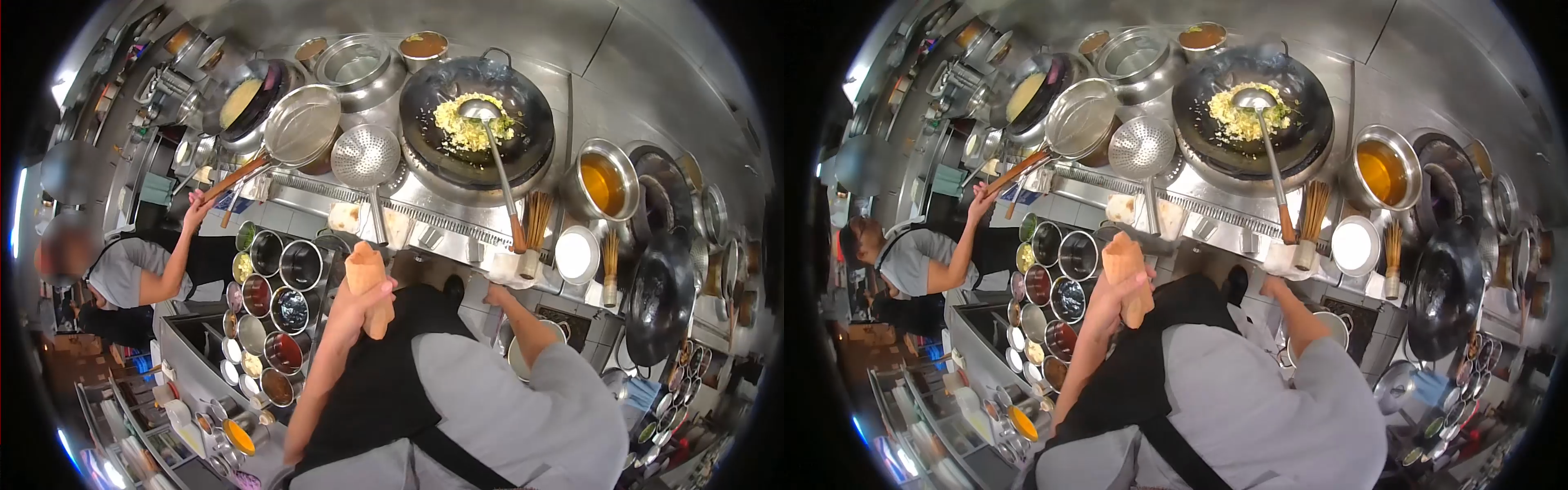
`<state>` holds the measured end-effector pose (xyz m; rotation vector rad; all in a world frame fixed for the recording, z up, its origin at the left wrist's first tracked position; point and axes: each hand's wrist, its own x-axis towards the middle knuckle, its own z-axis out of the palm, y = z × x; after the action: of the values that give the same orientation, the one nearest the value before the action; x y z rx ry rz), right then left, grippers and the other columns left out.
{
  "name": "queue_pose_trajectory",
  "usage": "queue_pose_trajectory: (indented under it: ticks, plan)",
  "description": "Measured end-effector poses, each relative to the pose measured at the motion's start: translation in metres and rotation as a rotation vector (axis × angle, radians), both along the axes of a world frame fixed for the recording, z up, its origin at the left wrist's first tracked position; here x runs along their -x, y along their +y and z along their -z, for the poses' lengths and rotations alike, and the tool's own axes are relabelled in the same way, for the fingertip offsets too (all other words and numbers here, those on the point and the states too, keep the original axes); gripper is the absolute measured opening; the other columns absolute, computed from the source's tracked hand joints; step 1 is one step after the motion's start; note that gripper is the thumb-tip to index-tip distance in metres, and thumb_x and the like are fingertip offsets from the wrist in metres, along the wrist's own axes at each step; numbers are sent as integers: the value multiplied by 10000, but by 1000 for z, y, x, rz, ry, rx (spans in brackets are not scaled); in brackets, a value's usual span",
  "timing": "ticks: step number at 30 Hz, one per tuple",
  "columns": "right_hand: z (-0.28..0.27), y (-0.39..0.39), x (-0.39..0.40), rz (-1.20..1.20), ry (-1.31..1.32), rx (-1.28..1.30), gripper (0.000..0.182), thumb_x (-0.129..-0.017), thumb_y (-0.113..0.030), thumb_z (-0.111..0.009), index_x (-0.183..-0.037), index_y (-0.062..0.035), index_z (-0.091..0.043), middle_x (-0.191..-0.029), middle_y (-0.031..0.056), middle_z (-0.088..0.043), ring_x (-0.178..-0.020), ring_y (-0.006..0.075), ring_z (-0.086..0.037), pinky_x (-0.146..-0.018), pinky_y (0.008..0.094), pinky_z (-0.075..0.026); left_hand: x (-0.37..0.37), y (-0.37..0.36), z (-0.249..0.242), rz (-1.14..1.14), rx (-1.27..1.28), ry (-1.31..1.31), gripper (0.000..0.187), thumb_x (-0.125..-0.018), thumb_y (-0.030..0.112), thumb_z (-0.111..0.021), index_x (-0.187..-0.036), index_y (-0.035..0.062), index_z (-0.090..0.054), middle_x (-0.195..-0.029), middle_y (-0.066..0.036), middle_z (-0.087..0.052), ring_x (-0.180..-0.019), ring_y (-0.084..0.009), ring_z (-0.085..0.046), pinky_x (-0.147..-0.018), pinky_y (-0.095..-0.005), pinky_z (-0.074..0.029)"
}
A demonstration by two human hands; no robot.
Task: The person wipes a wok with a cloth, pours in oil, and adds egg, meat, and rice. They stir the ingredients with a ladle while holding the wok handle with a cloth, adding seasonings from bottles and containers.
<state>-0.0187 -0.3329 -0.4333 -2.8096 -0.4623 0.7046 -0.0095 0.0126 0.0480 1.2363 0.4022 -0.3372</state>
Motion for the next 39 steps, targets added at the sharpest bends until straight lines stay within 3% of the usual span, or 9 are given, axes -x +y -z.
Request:
queue_pose_trajectory:
  ticks: [3, 9, 13, 17, 22, 28, 34, 36, 39]
  plan:
    - [19, -7, -15, 41, 526, 101, 562, -769, -308, -653, -1244, -18, -580, -1185, 228, -624, -1108, 344, -606, -983, 412, -458, -18, -22, 7, 121, -201, 67, 432, -839, 199, -729, -1171, 32, -508, -979, -66, -631, -875, -148, -616, -769, -307, -513]
    - [-12, 9, 0, 238, 272, 29, 470, -781, -192, -561, -1211, -3, -581, -1195, 254, -603, -1130, 353, -592, -972, 415, -474, -84, -63, 62, 326, -531, -136, 605, -805, 192, -756, -1292, 14, -445, -1105, -100, -609, -993, -194, -609, -879, -321, -485]
    - [-49, 20, -5, 341, 469, 124, 408, -796, -246, -579, -1147, -51, -650, -1251, 186, -603, -1154, 329, -585, -969, 400, -482, -158, -89, 104, 444, -1040, -845, 624, -784, 190, -737, -1296, -1, -437, -1146, -172, -584, -1084, -327, -575, -949, -378, -450]
    - [-12, 5, 8, 208, 392, 118, 420, -772, -260, -600, -1129, -47, -663, -1183, 199, -635, -1091, 349, -620, -943, 412, -496, -203, -99, 127, 603, -1122, -876, 580, -779, 222, -732, -1248, 12, -464, -1101, -184, -582, -1066, -355, -559, -906, -417, -465]
    - [-34, 8, -7, 218, 546, 107, 394, -773, -230, -602, -1108, -33, -668, -1163, 212, -640, -1086, 365, -620, -951, 411, -495, -203, -100, 122, 625, -1132, -752, 368, -776, 186, -692, -1058, 63, -491, -996, -122, -602, -1024, -322, -552, -815, -444, -479]
    - [-39, 10, 8, 324, 358, 157, 401, -790, -260, -601, -1110, -28, -667, -1177, 211, -634, -1105, 335, -617, -964, 415, -488, -203, -103, 126, 623, -1170, -768, 399, -759, 175, -705, -1074, 61, -490, -1004, -116, -598, -1029, -315, -551, -832, -439, -483]
    - [-60, 6, -10, 314, 717, 158, 518, -785, -233, -610, -1254, -17, -570, -1302, 225, -552, -1227, 329, -531, -1022, 415, -444, -200, -104, 124, 633, -1165, -726, 452, -726, 141, -726, -1098, 51, -486, -1049, -125, -586, -1061, -319, -536, -879, -429, -468]
    - [-68, 3, 8, 429, 420, 23, 628, -773, -204, -619, -1346, -2, -458, -1382, 234, -472, -1293, 340, -460, -1048, 415, -417, -203, -103, 127, 650, -1168, -715, 485, -722, 144, -729, -1130, 50, -484, -1066, -130, -586, -1084, -323, -526, -893, -425, -464]
    - [-66, -8, 14, 375, 428, -26, 681, -754, -190, -638, -1370, -4, -418, -1393, 257, -444, -1312, 358, -427, -1061, 407, -404, -200, -102, 134, 587, -1103, -742, 554, -723, 156, -738, -1195, 41, -473, -1093, -137, -584, -1105, -315, -527, -914, -405, -460]
